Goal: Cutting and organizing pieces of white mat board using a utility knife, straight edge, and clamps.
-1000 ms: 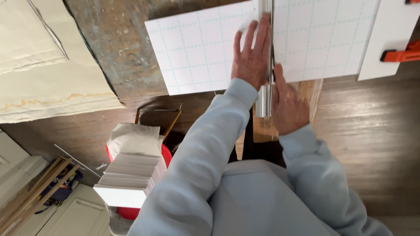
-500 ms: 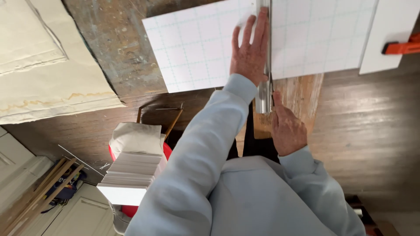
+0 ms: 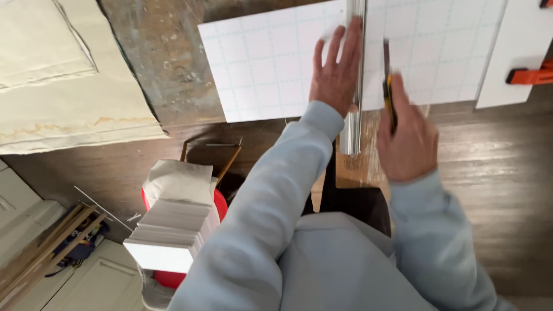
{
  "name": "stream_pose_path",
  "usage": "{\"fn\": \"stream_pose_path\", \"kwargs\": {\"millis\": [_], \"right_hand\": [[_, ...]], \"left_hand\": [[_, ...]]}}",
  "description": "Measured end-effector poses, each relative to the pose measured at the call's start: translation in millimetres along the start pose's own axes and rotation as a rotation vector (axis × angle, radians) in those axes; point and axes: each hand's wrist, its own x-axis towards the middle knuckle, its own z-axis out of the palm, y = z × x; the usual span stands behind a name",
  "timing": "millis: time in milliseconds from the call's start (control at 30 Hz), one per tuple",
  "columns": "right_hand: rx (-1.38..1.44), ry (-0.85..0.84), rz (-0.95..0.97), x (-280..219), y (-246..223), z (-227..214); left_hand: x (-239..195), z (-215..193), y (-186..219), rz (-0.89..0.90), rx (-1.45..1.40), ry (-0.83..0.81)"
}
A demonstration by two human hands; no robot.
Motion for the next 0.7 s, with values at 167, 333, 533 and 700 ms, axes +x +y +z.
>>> {"fn": "stream_pose_path", "kwargs": {"millis": [167,333,533,700], "right_hand": [[-0.059,0.073,-0.114,81,9,23],[-0.141,0.073,-0.138,103,8,36],[-0.182,-0.035,-0.036,98,0,36],[-0.177,0.034,-0.133,75,11,46]], "left_hand": [[10,-4,0,0.019,-0.044,-0.010],[9,-1,1,0.006,-0.033,-0.028],[9,29,7,-0.025,0.022,0.057],[16,39,7,-0.024,-0.012,0.152]]}}
